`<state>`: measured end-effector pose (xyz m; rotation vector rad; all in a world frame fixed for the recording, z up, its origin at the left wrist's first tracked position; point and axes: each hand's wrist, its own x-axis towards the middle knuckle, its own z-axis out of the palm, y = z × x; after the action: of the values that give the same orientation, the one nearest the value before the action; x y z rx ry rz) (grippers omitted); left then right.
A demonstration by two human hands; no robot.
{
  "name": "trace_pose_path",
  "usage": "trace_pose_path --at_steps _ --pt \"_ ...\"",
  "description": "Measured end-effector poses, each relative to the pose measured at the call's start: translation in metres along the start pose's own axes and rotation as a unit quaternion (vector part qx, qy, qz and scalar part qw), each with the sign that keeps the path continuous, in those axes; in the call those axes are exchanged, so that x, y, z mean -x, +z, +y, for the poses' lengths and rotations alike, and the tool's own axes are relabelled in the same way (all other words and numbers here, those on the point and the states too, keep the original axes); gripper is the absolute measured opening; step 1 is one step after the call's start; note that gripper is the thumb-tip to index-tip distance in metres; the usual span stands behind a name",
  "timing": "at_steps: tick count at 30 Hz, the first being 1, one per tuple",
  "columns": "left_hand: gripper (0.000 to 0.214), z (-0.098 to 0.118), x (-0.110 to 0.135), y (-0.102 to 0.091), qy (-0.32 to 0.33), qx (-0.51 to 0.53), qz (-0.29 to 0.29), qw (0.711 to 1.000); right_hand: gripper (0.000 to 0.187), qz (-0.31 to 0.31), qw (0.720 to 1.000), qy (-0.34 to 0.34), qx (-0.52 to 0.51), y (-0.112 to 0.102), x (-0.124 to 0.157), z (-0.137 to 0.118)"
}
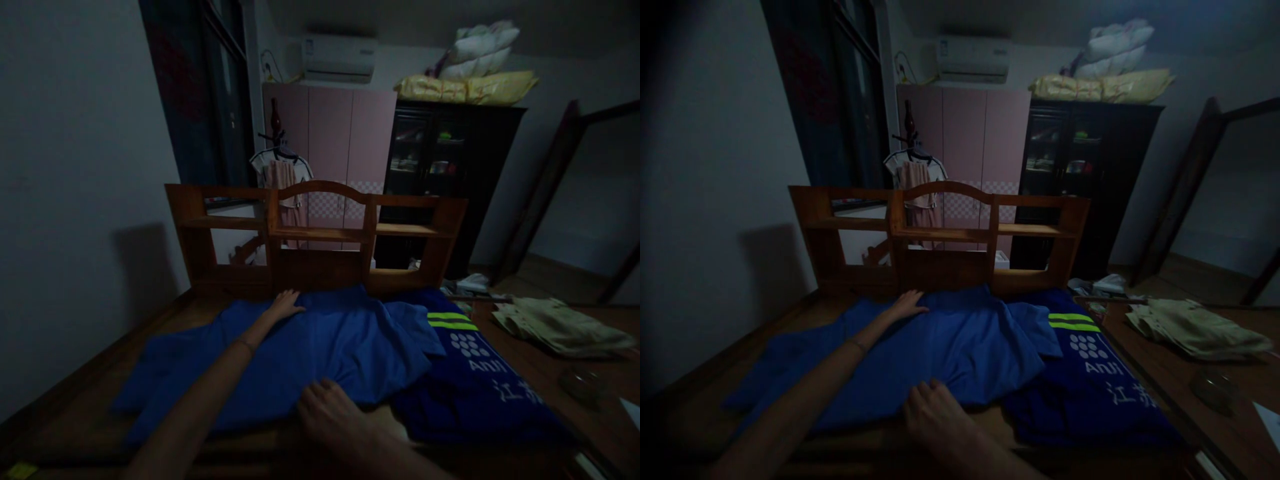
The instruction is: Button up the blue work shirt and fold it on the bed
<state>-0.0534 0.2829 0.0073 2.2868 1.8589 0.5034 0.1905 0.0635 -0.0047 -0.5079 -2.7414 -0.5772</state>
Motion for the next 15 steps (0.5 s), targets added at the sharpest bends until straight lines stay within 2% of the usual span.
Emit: trace_pose_path --at_steps 3,8,11,15 --pt "0.080 -0.004 0.001 -0.001 -0.016 0.041 -0.086 0.995 0.008 0.038 0.999 -0.002 -0.036 -0.007 0.030 -0.007" --pt "0.061 -0.003 0.015 -0.007 -0.039 0.132 -0.254 0.957 0.017 0.158 0.985 0.066 -0.029 -0.002 0.067 -0.020" --pt "0.055 0.000 0.021 -0.018 -0.056 0.169 -0.301 0.937 0.031 0.194 0.973 0.122 -0.005 0.006 0.076 -0.028" --pt "0.056 0.005 0.034 -0.038 -0.084 0.214 -0.328 0.916 0.041 0.227 0.963 0.145 0.003 0.012 0.082 -0.036"
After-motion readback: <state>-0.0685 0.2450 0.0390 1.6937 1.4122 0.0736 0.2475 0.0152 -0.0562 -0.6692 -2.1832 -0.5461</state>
